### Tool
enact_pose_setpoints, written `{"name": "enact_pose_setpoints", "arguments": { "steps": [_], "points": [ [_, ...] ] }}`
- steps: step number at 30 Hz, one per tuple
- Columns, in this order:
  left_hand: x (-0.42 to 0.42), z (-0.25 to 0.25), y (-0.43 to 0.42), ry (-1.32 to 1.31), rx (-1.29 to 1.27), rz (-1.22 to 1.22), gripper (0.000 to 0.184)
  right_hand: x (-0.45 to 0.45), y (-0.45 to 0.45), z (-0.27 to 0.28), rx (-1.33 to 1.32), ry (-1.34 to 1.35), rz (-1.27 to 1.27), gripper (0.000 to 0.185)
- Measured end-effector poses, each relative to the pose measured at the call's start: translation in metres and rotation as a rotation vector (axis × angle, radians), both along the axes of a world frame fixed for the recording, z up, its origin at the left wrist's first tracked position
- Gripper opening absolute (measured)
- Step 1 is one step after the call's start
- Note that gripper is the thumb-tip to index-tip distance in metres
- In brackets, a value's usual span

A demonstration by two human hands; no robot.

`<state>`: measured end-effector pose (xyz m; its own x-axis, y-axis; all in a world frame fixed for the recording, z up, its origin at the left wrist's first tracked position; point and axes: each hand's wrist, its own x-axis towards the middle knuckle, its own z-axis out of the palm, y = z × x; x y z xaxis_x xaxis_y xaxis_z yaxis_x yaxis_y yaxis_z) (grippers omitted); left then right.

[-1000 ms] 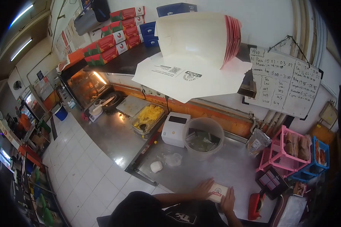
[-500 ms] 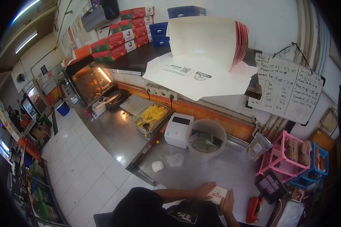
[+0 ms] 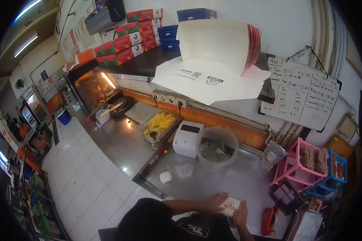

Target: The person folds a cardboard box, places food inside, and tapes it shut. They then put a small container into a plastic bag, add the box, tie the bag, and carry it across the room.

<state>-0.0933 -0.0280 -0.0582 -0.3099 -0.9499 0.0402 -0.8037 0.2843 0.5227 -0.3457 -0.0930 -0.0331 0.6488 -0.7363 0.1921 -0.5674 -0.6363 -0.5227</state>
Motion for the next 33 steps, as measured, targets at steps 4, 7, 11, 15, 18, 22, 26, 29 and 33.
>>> {"name": "enact_pose_setpoints", "arguments": {
  "steps": [4,7,11,15,18,22,26,29,33],
  "points": [
    [0.007,0.034,0.0,-0.059,0.056,-0.077,0.087,-0.001,-0.001,0.002,0.026,-0.022,0.016,0.067],
    [0.011,0.044,-0.005,-0.123,0.064,-0.147,0.09,-0.003,-0.001,0.006,0.046,-0.013,0.04,0.068],
    [0.015,0.006,-0.014,-0.056,-0.108,-0.203,0.092,-0.008,-0.002,0.034,-0.11,0.246,0.222,0.079],
    [0.017,-0.006,-0.009,-0.034,-0.325,-0.249,0.092,-0.012,-0.017,0.02,-0.188,0.357,0.401,0.088],
    [0.013,-0.01,-0.008,-0.076,-0.385,-0.241,0.091,-0.014,-0.019,0.01,-0.174,0.362,0.384,0.086],
    [0.013,-0.003,-0.006,-0.106,-0.359,-0.24,0.089,-0.013,-0.018,0.005,-0.189,0.343,0.373,0.085],
    [0.013,-0.003,-0.007,-0.105,-0.197,-0.276,0.09,-0.017,-0.018,-0.005,-0.2,0.368,0.361,0.083],
    [0.015,0.002,-0.009,-0.092,-0.185,-0.286,0.091,-0.016,-0.02,-0.004,-0.17,0.351,0.368,0.083],
    [0.017,0.007,-0.008,-0.086,-0.166,-0.295,0.09,-0.011,-0.014,0.011,-0.131,0.342,0.364,0.083]
  ]
}}
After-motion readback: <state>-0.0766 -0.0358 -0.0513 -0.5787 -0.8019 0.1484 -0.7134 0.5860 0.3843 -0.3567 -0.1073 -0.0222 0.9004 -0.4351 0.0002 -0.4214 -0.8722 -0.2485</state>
